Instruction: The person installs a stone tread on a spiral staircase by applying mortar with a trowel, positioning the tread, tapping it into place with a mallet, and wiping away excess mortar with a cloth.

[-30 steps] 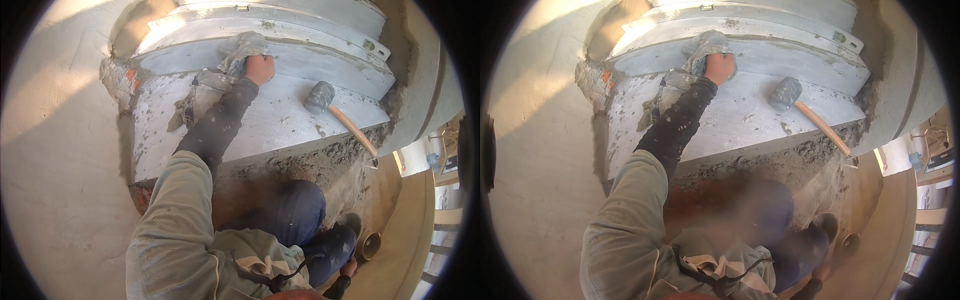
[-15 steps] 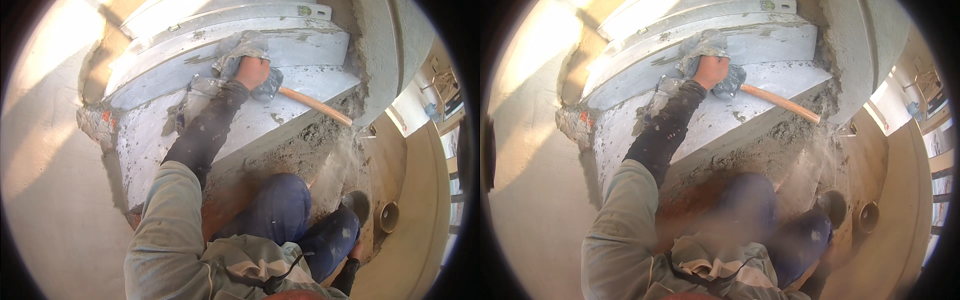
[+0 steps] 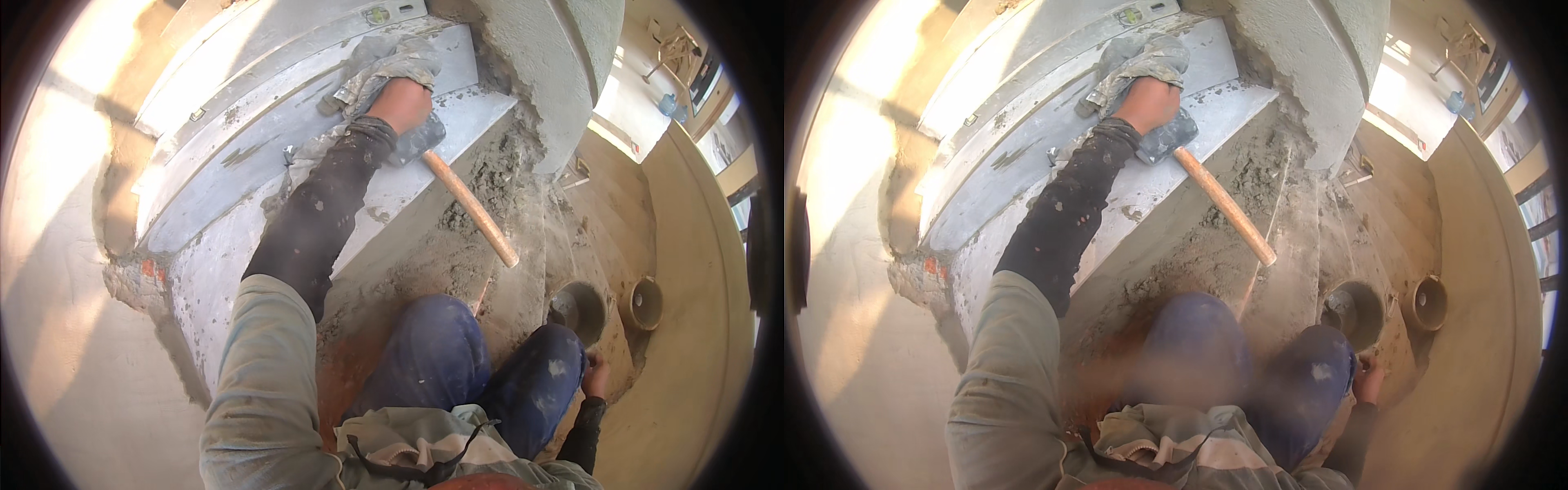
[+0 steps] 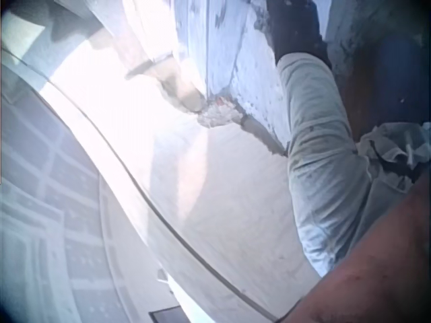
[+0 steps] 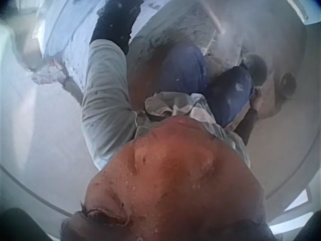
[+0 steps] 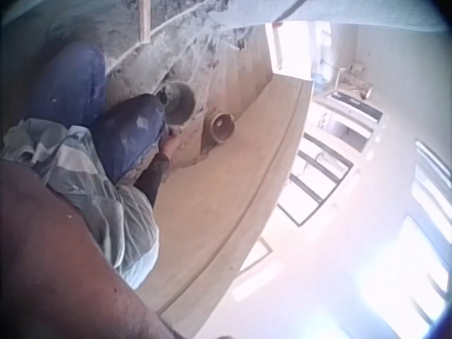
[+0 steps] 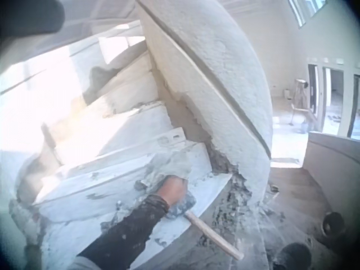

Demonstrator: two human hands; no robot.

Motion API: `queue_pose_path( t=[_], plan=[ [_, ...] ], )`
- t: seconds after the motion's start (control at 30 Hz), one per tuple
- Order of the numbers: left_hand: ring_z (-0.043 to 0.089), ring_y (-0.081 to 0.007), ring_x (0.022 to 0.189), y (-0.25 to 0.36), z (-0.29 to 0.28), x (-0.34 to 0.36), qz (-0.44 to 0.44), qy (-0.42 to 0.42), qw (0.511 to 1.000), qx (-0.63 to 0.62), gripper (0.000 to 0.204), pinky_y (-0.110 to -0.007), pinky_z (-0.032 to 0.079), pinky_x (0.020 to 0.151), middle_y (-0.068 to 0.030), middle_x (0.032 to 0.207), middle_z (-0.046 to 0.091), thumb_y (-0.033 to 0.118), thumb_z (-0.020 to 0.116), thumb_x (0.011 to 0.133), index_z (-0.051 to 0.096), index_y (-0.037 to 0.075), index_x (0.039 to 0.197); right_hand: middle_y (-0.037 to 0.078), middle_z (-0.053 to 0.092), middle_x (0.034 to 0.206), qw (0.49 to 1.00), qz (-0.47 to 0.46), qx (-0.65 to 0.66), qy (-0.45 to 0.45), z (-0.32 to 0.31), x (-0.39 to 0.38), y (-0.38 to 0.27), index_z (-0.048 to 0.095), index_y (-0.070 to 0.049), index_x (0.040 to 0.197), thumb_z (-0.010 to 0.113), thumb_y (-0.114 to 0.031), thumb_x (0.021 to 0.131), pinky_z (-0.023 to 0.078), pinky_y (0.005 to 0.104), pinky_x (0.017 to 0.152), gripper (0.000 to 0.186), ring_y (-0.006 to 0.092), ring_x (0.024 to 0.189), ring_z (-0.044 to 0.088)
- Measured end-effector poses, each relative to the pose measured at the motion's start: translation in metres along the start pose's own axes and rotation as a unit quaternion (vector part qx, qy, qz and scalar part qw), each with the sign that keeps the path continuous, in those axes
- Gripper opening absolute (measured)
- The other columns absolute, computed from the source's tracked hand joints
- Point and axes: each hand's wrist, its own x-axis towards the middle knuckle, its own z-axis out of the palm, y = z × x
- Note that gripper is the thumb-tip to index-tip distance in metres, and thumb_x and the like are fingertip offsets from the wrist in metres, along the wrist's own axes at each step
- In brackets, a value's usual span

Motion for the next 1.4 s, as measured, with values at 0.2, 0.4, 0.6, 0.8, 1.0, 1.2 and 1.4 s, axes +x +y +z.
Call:
queue_pose_path(
  t=[0.2, 0.4, 0.6, 0.8, 1.0, 1.2, 1.4],
  plan=[
    [0.066, -0.046, 0.092, 0.013, 0.024, 0.029, 0.051, -0.02, 0.998, 0.033, 0.023, -0.05, 0.053, 0.085, -0.0285, 0.096, 0.069, 0.014, 0.057, 0.087, 0.069, -0.003, 0.095, 0.014, 0.07, 0.099, 0.988, -0.137, 0.048, 0.05, -0.036, 0.064, -0.129, 0.068, 0.0, 0.107, 0.069, -0.009, 0.088, 0.054, 0.0365, 0.079, 0.021, 0.0252, 0.086, 0.068],
    [0.067, -0.044, 0.09, 0.017, 0.013, 0.04, 0.065, -0.073, 0.99, 0.103, 0.023, -0.049, 0.055, 0.084, -0.0274, 0.097, 0.07, 0.013, 0.057, 0.084, 0.072, -0.001, 0.092, 0.012, 0.07, 0.103, 0.951, -0.243, 0.169, -0.089, 0.005, 0.106, -0.296, 0.066, 0.0, 0.119, 0.076, -0.023, 0.089, 0.054, 0.0346, 0.082, 0.039, 0.0211, 0.092, 0.066],
    [0.067, -0.0421, 0.097, 0.009, -0.01, 0.002, 0.036, -0.007, 0.996, 0.085, 0.029, -0.047, 0.053, 0.089, -0.0252, 0.105, 0.07, 0.014, 0.055, 0.086, 0.07, -0.001, 0.106, 0.018, 0.065, 0.117, 0.859, -0.212, 0.344, -0.314, 0.121, 0.113, -0.394, 0.047, -0.002, 0.142, 0.067, -0.041, 0.097, 0.055, 0.0402, 0.088, 0.063, 0.0257, 0.101, 0.067],
    [0.063, -0.0382, 0.116, -0.072, -0.071, -0.088, -0.074, -0.051, 0.991, 0.103, 0.041, -0.044, 0.049, 0.099, -0.0201, 0.121, 0.068, 0.034, 0.047, 0.097, 0.068, 0.007, 0.12, 0.011, 0.061, 0.101, 0.69, -0.106, 0.572, -0.431, 0.132, 0.059, -0.445, 0.046, -0.003, 0.137, 0.062, -0.016, 0.098, 0.059, 0.0349, 0.065, 0.045, 0.0215, 0.077, 0.069],
    [0.062, -0.0366, 0.118, -0.128, -0.121, -0.191, -0.216, -0.074, 0.965, 0.127, 0.048, -0.044, 0.049, 0.101, -0.018, 0.126, 0.067, 0.045, 0.049, 0.097, 0.066, 0.01, 0.125, 0.002, 0.05, 0.072, 0.809, -0.098, 0.531, -0.234, 0.116, 0.042, -0.454, 0.051, -0.006, 0.105, 0.059, 0.001, 0.091, 0.039, 0.0277, 0.039, 0.018, 0.0089, 0.048, 0.045],
    [0.065, -0.0407, 0.109, -0.24, -0.165, -0.338, -0.298, -0.04, 0.919, 0.255, 0.035, -0.048, 0.051, 0.097, -0.0234, 0.115, 0.069, 0.027, 0.054, 0.092, 0.07, 0.005, 0.115, 0.0, 0.048, 0.069, 0.857, -0.131, 0.489, -0.101, 0.076, 0.034, -0.432, 0.05, -0.007, 0.102, 0.063, -0.002, 0.092, 0.04, 0.0269, 0.04, 0.017, 0.0078, 0.047, 0.043],
    [0.068, -0.0435, 0.104, -0.236, -0.293, -0.423, -0.437, -0.124, 0.834, 0.313, 0.035, -0.048, 0.053, 0.093, -0.0276, 0.113, 0.07, 0.021, 0.054, 0.088, 0.074, 0.0, 0.108, -0.002, 0.048, 0.066, 0.883, -0.178, 0.429, -0.063, 0.036, 0.012, -0.424, 0.053, -0.007, 0.105, 0.068, -0.013, 0.095, 0.037, 0.0244, 0.04, 0.019, 0.0066, 0.046, 0.043]
  ],
)
